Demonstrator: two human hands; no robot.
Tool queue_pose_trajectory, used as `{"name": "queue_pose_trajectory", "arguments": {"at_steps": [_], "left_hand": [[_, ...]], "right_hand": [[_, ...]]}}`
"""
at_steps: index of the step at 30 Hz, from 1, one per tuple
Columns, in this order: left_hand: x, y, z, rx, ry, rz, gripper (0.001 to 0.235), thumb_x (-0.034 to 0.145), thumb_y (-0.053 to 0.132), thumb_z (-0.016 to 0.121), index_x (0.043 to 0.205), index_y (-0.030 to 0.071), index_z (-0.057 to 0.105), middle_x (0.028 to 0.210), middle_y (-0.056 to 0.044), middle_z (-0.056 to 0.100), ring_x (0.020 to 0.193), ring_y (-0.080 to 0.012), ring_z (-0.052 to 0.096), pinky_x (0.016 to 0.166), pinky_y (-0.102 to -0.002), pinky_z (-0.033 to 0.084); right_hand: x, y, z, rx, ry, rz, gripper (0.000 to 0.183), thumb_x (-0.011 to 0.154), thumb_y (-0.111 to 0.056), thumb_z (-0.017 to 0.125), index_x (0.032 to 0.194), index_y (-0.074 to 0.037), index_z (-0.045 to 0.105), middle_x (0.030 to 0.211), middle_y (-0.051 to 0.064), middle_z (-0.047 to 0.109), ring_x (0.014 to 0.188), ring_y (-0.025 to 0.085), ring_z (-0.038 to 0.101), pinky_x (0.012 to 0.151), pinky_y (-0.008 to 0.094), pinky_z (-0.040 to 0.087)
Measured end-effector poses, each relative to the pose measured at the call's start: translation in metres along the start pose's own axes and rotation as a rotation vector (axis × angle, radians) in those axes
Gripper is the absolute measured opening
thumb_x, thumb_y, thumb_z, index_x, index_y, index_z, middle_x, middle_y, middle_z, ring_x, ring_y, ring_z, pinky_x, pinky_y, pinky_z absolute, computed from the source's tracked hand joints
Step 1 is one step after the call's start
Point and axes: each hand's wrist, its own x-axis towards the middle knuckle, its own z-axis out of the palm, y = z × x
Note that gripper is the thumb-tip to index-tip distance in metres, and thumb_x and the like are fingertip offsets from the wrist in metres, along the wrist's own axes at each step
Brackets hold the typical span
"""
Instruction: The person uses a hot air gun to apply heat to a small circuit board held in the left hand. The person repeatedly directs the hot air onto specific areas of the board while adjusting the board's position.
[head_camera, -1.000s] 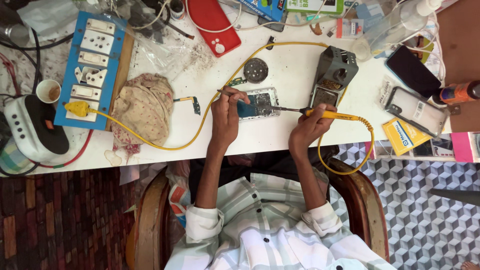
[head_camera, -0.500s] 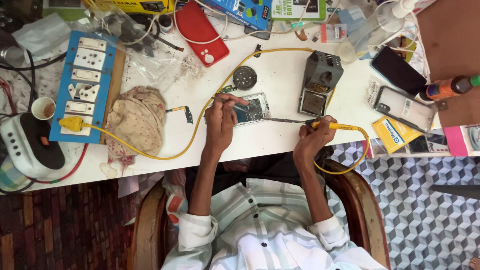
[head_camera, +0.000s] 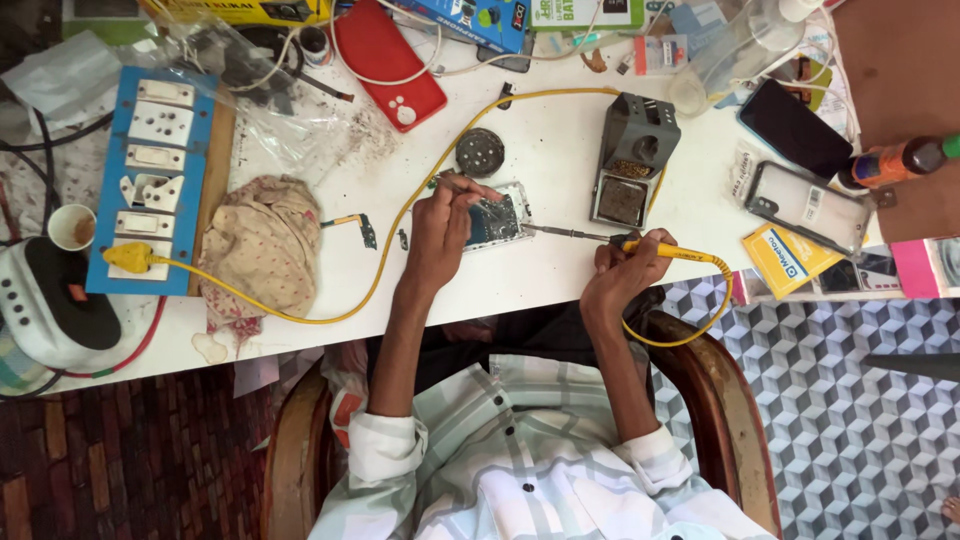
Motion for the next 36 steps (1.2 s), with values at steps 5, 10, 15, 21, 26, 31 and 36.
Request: {"name": "queue_pose_trajectory", "arguments": {"at_steps": [5, 10, 15, 21, 26, 31, 36], "left_hand": [[-0.006, -0.003, -0.004, -0.025, 0.015, 0.033, 0.020, 0.113, 0.016, 0.044, 0.105, 0.002, 0.056, 0.101, -0.007, 0.078, 0.054, -0.0039, 0.039, 0.051, -0.024, 0.038], [-0.009, -0.003, -0.007, -0.013, -0.001, 0.103, 0.017, 0.113, 0.010, 0.043, 0.106, 0.000, 0.055, 0.101, -0.010, 0.076, 0.065, -0.0114, 0.053, 0.065, -0.029, 0.048], [-0.010, -0.001, -0.005, 0.030, -0.007, 0.124, 0.013, 0.111, 0.005, 0.045, 0.106, -0.001, 0.056, 0.096, -0.013, 0.073, 0.092, -0.0223, 0.075, 0.085, -0.033, 0.059], [-0.011, 0.000, -0.003, -0.026, 0.028, 0.179, 0.015, 0.112, 0.005, 0.046, 0.106, -0.005, 0.055, 0.099, -0.014, 0.071, 0.093, -0.0237, 0.073, 0.089, -0.034, 0.058], [-0.012, 0.001, -0.004, -0.047, 0.026, 0.153, 0.016, 0.112, 0.004, 0.045, 0.105, -0.004, 0.056, 0.102, -0.015, 0.072, 0.095, -0.0245, 0.073, 0.089, -0.034, 0.058], [-0.012, 0.002, -0.004, -0.018, 0.034, 0.154, 0.016, 0.112, 0.004, 0.044, 0.103, -0.004, 0.054, 0.104, -0.014, 0.073, 0.096, -0.0239, 0.074, 0.088, -0.033, 0.058], [-0.013, 0.001, -0.005, -0.046, 0.038, 0.159, 0.015, 0.113, 0.004, 0.045, 0.103, -0.004, 0.054, 0.104, -0.013, 0.072, 0.099, -0.0242, 0.074, 0.088, -0.033, 0.059]], "right_hand": [[0.000, -0.001, 0.002, -0.035, 0.004, 0.017, 0.024, 0.109, -0.028, 0.053, 0.103, -0.011, 0.038, 0.080, 0.000, 0.034, 0.053, 0.009, 0.026, 0.044, 0.026, 0.029], [-0.004, -0.004, 0.006, -0.153, -0.064, 0.001, 0.028, 0.111, -0.033, 0.053, 0.104, -0.009, 0.040, 0.084, 0.001, 0.038, 0.052, 0.009, 0.028, 0.043, 0.025, 0.028], [-0.002, -0.011, 0.006, -0.195, -0.079, 0.060, 0.026, 0.110, -0.032, 0.052, 0.108, -0.009, 0.040, 0.089, 0.001, 0.039, 0.054, 0.007, 0.029, 0.046, 0.025, 0.031], [0.003, -0.011, 0.002, -0.166, -0.090, 0.046, 0.019, 0.111, -0.026, 0.047, 0.110, -0.010, 0.037, 0.084, 0.002, 0.039, 0.055, 0.008, 0.030, 0.047, 0.026, 0.031], [0.001, -0.004, 0.003, -0.199, -0.095, 0.012, 0.019, 0.113, -0.027, 0.046, 0.112, -0.011, 0.036, 0.084, 0.002, 0.039, 0.057, 0.008, 0.031, 0.049, 0.026, 0.034], [-0.007, -0.007, 0.004, -0.272, -0.145, 0.028, 0.023, 0.113, -0.030, 0.046, 0.116, -0.011, 0.034, 0.085, 0.002, 0.040, 0.058, 0.010, 0.038, 0.053, 0.027, 0.041], [-0.009, -0.008, 0.008, -0.300, -0.229, -0.018, 0.028, 0.114, -0.035, 0.047, 0.115, -0.010, 0.034, 0.085, 0.004, 0.042, 0.057, 0.011, 0.043, 0.055, 0.029, 0.046]]}}
